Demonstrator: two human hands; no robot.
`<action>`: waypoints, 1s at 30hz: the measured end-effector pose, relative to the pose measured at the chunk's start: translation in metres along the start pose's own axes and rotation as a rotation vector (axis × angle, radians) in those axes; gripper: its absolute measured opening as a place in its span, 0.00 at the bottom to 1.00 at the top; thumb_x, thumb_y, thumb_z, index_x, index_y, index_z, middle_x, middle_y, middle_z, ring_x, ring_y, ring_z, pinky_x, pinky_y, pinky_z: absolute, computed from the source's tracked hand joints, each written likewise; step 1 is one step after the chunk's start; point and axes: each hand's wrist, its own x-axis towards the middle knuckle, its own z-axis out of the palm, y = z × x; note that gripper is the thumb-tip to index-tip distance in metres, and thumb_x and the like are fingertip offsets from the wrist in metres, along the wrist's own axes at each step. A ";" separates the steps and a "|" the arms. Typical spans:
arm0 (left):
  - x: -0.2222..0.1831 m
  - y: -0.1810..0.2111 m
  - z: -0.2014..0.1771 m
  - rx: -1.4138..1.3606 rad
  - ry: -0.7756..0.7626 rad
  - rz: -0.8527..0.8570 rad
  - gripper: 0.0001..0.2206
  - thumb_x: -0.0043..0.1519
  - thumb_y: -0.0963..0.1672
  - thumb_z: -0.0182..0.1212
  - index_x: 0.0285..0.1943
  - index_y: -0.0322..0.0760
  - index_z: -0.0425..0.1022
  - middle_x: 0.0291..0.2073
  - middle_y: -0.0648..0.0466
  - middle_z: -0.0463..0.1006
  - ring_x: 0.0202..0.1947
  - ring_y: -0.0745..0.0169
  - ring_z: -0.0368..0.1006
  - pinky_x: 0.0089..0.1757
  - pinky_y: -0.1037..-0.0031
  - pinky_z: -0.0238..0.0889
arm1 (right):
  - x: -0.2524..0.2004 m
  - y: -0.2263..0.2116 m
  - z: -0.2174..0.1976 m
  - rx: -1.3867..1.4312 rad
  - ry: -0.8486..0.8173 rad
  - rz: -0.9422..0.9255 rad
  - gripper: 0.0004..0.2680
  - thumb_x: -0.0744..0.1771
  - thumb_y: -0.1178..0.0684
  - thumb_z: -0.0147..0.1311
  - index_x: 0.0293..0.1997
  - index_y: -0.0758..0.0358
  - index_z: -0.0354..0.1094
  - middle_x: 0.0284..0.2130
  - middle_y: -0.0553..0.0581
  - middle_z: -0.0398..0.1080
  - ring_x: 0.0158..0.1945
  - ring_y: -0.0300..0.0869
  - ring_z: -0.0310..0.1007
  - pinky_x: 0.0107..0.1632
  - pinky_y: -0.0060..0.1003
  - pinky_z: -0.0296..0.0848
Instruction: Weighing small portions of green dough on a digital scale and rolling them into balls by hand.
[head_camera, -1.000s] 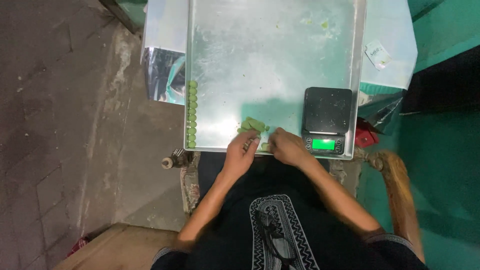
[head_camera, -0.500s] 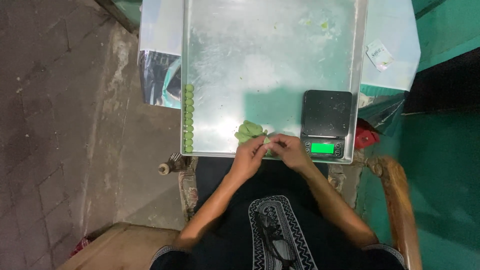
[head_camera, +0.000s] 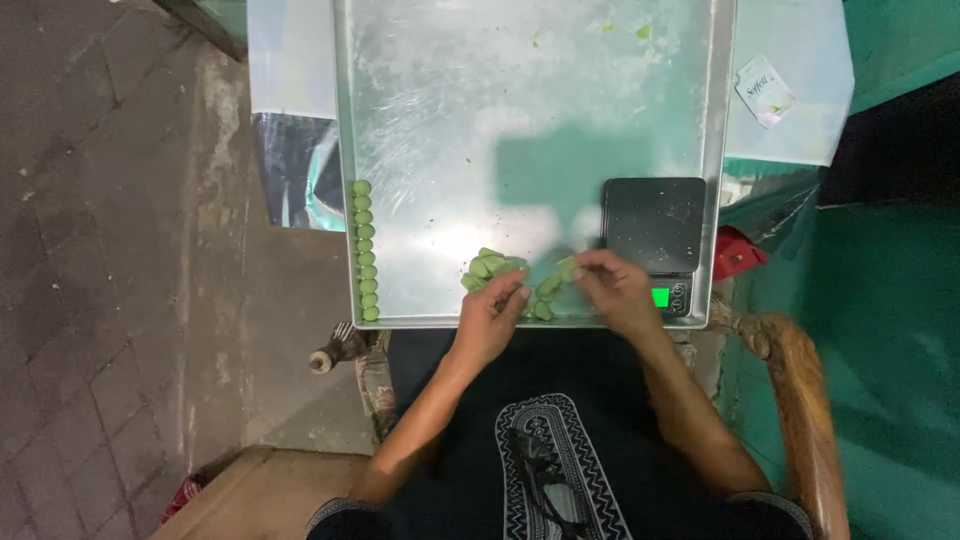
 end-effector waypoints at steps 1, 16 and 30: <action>0.001 0.002 -0.002 -0.007 0.006 -0.004 0.12 0.66 0.41 0.62 0.57 0.33 0.78 0.38 0.41 0.84 0.38 0.52 0.81 0.42 0.60 0.74 | 0.001 -0.004 -0.007 -0.021 0.072 -0.022 0.07 0.65 0.60 0.64 0.46 0.63 0.78 0.31 0.58 0.77 0.36 0.38 0.76 0.43 0.38 0.76; 0.014 0.004 -0.017 0.167 0.121 0.011 0.12 0.65 0.42 0.62 0.55 0.31 0.80 0.39 0.39 0.84 0.39 0.46 0.80 0.42 0.58 0.74 | 0.009 0.019 -0.072 -0.258 0.467 -0.153 0.09 0.69 0.65 0.61 0.56 0.67 0.76 0.37 0.63 0.75 0.39 0.40 0.70 0.46 0.38 0.72; 0.014 -0.010 -0.013 0.185 0.168 0.176 0.08 0.65 0.42 0.64 0.52 0.37 0.82 0.33 0.45 0.84 0.34 0.55 0.80 0.38 0.64 0.75 | -0.011 -0.008 0.022 -0.467 -0.029 -0.110 0.08 0.64 0.53 0.64 0.47 0.54 0.79 0.32 0.57 0.78 0.36 0.53 0.80 0.38 0.46 0.76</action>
